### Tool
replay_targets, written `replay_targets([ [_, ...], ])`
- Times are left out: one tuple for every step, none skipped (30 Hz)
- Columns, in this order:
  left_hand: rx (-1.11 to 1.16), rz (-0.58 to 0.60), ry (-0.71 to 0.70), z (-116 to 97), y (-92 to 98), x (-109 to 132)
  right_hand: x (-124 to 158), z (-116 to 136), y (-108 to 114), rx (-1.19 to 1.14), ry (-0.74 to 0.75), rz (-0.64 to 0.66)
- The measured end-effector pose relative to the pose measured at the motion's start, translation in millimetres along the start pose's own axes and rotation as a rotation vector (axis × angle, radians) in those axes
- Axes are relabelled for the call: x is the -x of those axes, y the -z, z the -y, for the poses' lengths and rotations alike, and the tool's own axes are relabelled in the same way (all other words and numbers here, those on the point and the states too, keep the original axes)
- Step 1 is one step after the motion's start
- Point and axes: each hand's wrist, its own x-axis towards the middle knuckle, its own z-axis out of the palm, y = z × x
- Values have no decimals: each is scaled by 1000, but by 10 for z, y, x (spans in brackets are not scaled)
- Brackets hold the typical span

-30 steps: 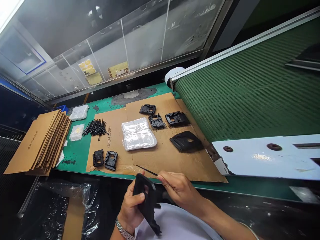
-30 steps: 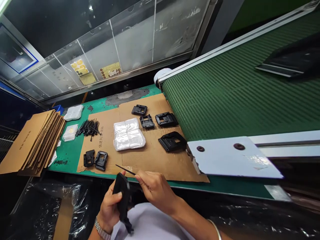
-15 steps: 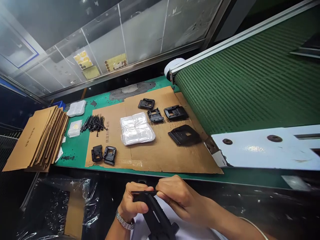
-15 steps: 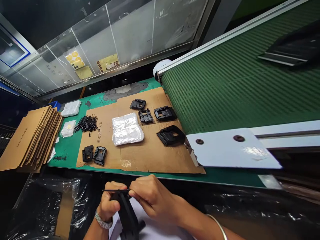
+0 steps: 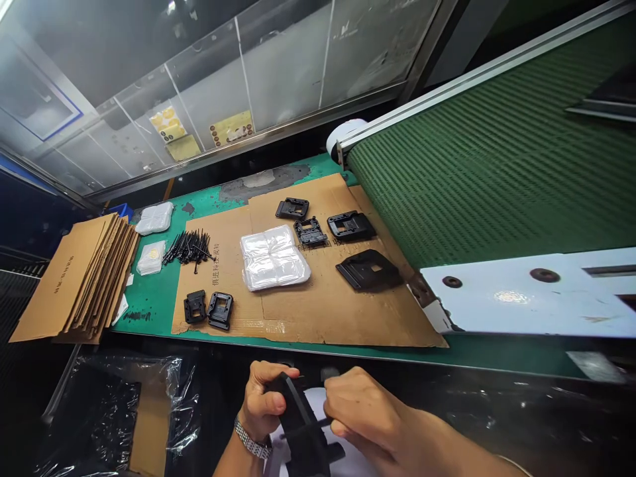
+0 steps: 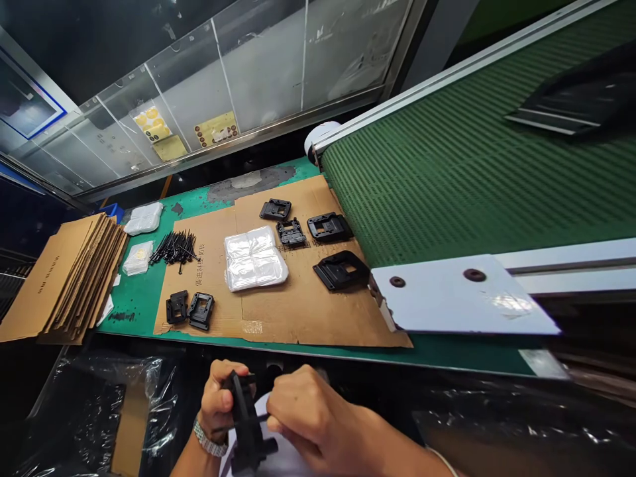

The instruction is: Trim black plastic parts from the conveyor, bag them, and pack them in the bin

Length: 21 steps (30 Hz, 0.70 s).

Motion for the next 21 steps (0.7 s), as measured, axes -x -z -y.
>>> replay_targets([
  [18,0,-46,-13,6,-15,24,23,5,-16,-5,36],
  [43,-10,-72,-31,10,-33,48,38,5,-57,-25,60],
  [71,-31,-70,-53,13,-53,72,46,1,-125,-70,59],
  [99,-59,-69,-76,15,-72,91,46,-5,-221,-150,36],
  [123,-84,-70,-97,15,-90,107,41,-9,-347,-262,-6],
  [146,-107,-71,-111,14,-106,117,33,-8,-498,-395,-62],
  [168,-127,-67,-117,11,-119,124,25,0,-659,-532,-121],
  [194,-143,-56,-114,7,-131,128,20,15,-817,-653,-172],
  [219,-154,-39,-102,1,-144,133,20,37,-957,-742,-216],
  [243,-161,-19,-82,-6,-159,139,26,63,-1066,-795,-254],
  [260,-158,3,-58,-14,-178,151,38,91,-1139,-822,-293],
  [273,-151,21,-32,-24,-202,169,56,117,-1180,-829,-337],
  [282,-141,36,-6,-36,-230,193,80,137,-1201,-824,-385],
  [284,-129,49,18,-48,-261,223,108,151,-1210,-815,-437],
  [280,-118,56,39,-60,-294,257,138,156,-1213,-805,-491],
  [270,-104,63,53,-71,-328,294,170,155,-1214,-797,-544],
  [255,-83,73,59,-81,-360,330,200,154,-1213,-792,-591],
  [239,-54,89,56,-89,-390,367,227,160,-1207,-794,-635],
  [229,-16,114,41,-98,-420,406,250,182,-1193,-797,-672],
  [228,34,164,14,-113,-451,451,271,231,-1161,-797,-706],
  [204,93,216,-20,-140,-486,509,296,315,-1097,-792,-745],
])
